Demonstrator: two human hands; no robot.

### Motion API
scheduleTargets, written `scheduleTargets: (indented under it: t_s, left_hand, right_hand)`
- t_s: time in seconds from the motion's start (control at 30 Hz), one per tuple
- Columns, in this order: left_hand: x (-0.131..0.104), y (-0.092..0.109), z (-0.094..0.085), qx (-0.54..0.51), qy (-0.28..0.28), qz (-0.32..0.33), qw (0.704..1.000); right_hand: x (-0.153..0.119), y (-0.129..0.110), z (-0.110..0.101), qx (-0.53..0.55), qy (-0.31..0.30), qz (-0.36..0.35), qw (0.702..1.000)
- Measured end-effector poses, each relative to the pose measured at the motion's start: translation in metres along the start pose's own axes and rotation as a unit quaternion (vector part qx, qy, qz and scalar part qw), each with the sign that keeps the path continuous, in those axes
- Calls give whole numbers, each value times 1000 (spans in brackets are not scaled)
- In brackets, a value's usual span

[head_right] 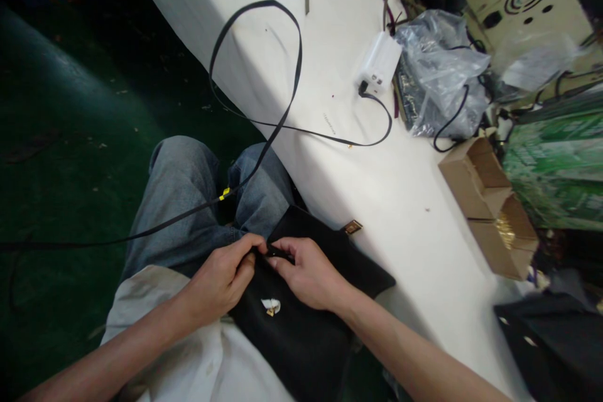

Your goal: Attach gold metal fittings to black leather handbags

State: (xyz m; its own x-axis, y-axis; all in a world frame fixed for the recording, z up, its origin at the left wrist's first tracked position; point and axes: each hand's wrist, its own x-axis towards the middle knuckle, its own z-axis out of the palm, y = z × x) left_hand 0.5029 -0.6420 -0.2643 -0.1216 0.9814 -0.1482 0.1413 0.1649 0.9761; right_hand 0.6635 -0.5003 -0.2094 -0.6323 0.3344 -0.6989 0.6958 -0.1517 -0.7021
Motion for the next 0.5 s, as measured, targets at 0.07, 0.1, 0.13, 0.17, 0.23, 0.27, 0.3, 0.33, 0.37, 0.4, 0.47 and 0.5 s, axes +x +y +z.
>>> scheduleTargets:
  t_s: [0.07,0.1,0.13,0.17,0.23,0.27,0.3,0.33,0.37,0.4,0.47,0.5]
  left_hand:
    - [-1,-1,-1,1,-3,15,1000]
    - [-2,-2,-1,3,-3,24,1000]
    - [-2,-1,-2,2,-4,30,1000]
    - [-3,0,-2,0,-4,33,999]
    - [-3,3,-2,-8,4,25,1000]
    - [-2,5,-1,-13,13,14,1000]
    - [-2,7,0,-19,25,-2,1000]
    - [-1,9,2,-24,42,-19,999]
    - [-1,11,4,-28,61,-36,997]
    - [0,11,7,-33,78,-50,995]
    - [0,11,12,-46,112,-75,990]
    - [-1,9,14,-60,128,-89,986]
  right_hand:
    - [0,-1,3,-16,18,-9,1000]
    - [1,-2,5,-26,27,-12,999]
    - [1,-3,7,-35,36,-14,999]
    - [1,-4,8,-40,42,-15,998]
    - [1,-7,11,-45,56,-18,997]
    - [1,-9,13,-49,62,-22,997]
    - [1,-10,14,-57,70,-27,996]
    - [0,-11,15,-69,79,-34,994]
    - [0,-11,16,-81,88,-40,992]
    - [-1,-11,17,-93,96,-45,990]
    - [-2,-11,18,-109,104,-46,988]
    - [-2,-11,17,-113,103,-43,987]
